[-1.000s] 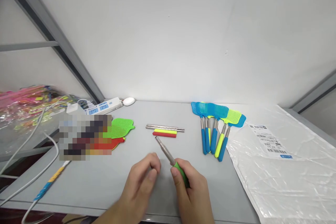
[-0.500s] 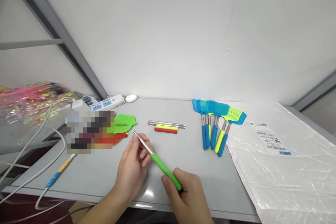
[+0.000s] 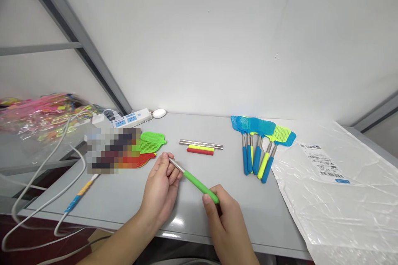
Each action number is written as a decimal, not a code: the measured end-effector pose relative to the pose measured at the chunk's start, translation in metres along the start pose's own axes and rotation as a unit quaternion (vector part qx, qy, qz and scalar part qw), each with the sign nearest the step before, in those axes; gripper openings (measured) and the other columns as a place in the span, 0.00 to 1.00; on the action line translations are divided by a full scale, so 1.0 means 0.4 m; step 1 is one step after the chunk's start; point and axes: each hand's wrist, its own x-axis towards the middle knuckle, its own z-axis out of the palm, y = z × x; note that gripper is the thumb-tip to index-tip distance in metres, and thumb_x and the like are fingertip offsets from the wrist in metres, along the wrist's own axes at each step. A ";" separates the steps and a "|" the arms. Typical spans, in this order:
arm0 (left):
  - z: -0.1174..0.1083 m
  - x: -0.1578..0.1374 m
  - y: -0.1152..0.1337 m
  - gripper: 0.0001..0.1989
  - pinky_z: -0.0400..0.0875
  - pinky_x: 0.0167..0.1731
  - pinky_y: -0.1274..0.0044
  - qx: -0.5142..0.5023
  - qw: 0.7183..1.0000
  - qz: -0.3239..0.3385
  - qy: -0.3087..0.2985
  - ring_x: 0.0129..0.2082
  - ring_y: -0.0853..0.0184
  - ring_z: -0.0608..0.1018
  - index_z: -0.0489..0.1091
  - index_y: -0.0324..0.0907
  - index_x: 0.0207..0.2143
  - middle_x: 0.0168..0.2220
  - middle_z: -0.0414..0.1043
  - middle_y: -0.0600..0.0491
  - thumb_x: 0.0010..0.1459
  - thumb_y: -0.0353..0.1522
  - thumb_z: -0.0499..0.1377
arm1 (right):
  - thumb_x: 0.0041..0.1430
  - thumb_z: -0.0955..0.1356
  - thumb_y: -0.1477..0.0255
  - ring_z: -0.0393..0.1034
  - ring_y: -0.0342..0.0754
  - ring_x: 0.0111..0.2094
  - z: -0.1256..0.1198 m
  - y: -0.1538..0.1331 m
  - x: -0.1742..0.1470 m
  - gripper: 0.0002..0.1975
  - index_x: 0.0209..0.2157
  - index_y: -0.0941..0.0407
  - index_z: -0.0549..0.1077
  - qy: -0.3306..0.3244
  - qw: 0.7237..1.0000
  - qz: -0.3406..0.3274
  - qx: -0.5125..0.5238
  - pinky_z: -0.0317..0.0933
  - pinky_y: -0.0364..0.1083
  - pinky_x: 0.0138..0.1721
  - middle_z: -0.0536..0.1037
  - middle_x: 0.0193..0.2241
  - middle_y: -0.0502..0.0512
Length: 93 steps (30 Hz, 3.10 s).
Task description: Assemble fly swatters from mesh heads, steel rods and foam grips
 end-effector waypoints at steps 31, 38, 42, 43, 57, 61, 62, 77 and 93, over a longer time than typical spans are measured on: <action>-0.008 -0.002 -0.002 0.17 0.58 0.23 0.83 0.043 0.997 0.067 -0.011 0.20 0.76 0.58 0.66 0.42 0.33 0.21 0.51 0.62 0.61 0.47 0.58 | 0.67 0.56 0.55 0.55 0.45 0.26 -0.006 0.020 0.027 0.20 0.26 0.52 0.56 -0.036 0.997 -0.014 -0.062 0.50 0.43 0.28 0.58 0.22 0.45; -0.041 -0.019 -0.003 0.18 0.66 0.33 0.79 0.008 0.999 0.049 -0.020 0.29 0.72 0.71 0.66 0.43 0.36 0.31 0.67 0.54 0.62 0.48 0.55 | 0.64 0.62 0.56 0.57 0.45 0.26 0.042 -0.021 0.046 0.19 0.25 0.54 0.61 -0.119 0.988 -0.048 -0.086 0.53 0.43 0.28 0.62 0.22 0.46; -0.072 -0.005 0.061 0.20 0.59 0.21 0.81 -0.073 0.997 0.027 0.019 0.16 0.76 0.58 0.62 0.44 0.34 0.20 0.53 0.63 0.60 0.51 0.55 | 0.58 0.68 0.62 0.65 0.48 0.29 0.085 -0.080 0.091 0.09 0.31 0.53 0.71 -0.250 0.942 -0.121 -0.187 0.57 0.44 0.31 0.72 0.28 0.49; -0.085 0.004 0.085 0.20 0.55 0.19 0.82 -0.094 0.994 0.041 0.034 0.15 0.77 0.54 0.61 0.44 0.34 0.20 0.50 0.64 0.60 0.51 0.55 | 0.58 0.68 0.62 0.68 0.49 0.32 0.092 -0.096 0.111 0.08 0.36 0.52 0.73 -0.272 0.929 -0.142 -0.207 0.60 0.45 0.34 0.74 0.33 0.51; -0.241 0.021 0.126 0.22 0.45 0.14 0.83 -0.120 0.989 0.010 0.092 0.13 0.79 0.49 0.62 0.44 0.34 0.18 0.47 0.65 0.57 0.53 0.58 | 0.56 0.67 0.52 0.56 0.64 0.62 0.340 -0.184 0.513 0.45 0.67 0.62 0.50 -0.195 0.873 -0.242 -0.376 0.55 0.56 0.57 0.60 0.63 0.71; -0.244 0.022 0.134 0.22 0.46 0.14 0.83 -0.126 0.987 0.002 0.095 0.13 0.79 0.50 0.61 0.44 0.33 0.18 0.48 0.64 0.57 0.52 0.58 | 0.47 0.74 0.56 0.64 0.67 0.54 0.352 -0.211 0.527 0.48 0.65 0.60 0.56 -0.200 0.907 -0.203 -0.310 0.56 0.57 0.52 0.71 0.52 0.70; -0.243 0.023 0.135 0.22 0.46 0.14 0.83 -0.123 0.988 0.001 0.096 0.13 0.79 0.50 0.61 0.44 0.33 0.18 0.48 0.64 0.56 0.53 0.58 | 0.46 0.75 0.58 0.64 0.67 0.54 0.354 -0.212 0.527 0.46 0.63 0.59 0.59 -0.194 0.916 -0.197 -0.290 0.54 0.58 0.53 0.72 0.51 0.70; -0.253 0.025 0.148 0.17 0.51 0.17 0.83 0.054 0.996 -0.052 -0.049 0.15 0.78 0.57 0.63 0.42 0.33 0.20 0.56 0.63 0.59 0.47 0.58 | 0.61 0.64 0.56 0.71 0.48 0.26 0.093 -0.253 0.365 0.17 0.40 0.55 0.71 -0.106 0.985 0.037 0.132 0.64 0.46 0.24 0.76 0.31 0.55; -0.058 -0.029 0.068 0.14 0.65 0.33 0.80 0.530 0.725 -0.031 -0.438 0.30 0.68 0.72 0.73 0.45 0.39 0.28 0.71 0.57 0.66 0.39 0.50 | 0.59 0.69 0.62 0.44 0.35 0.13 -0.125 -0.001 -0.018 0.14 0.26 0.55 0.66 0.139 0.872 0.128 0.453 0.58 0.43 0.21 0.61 0.14 0.41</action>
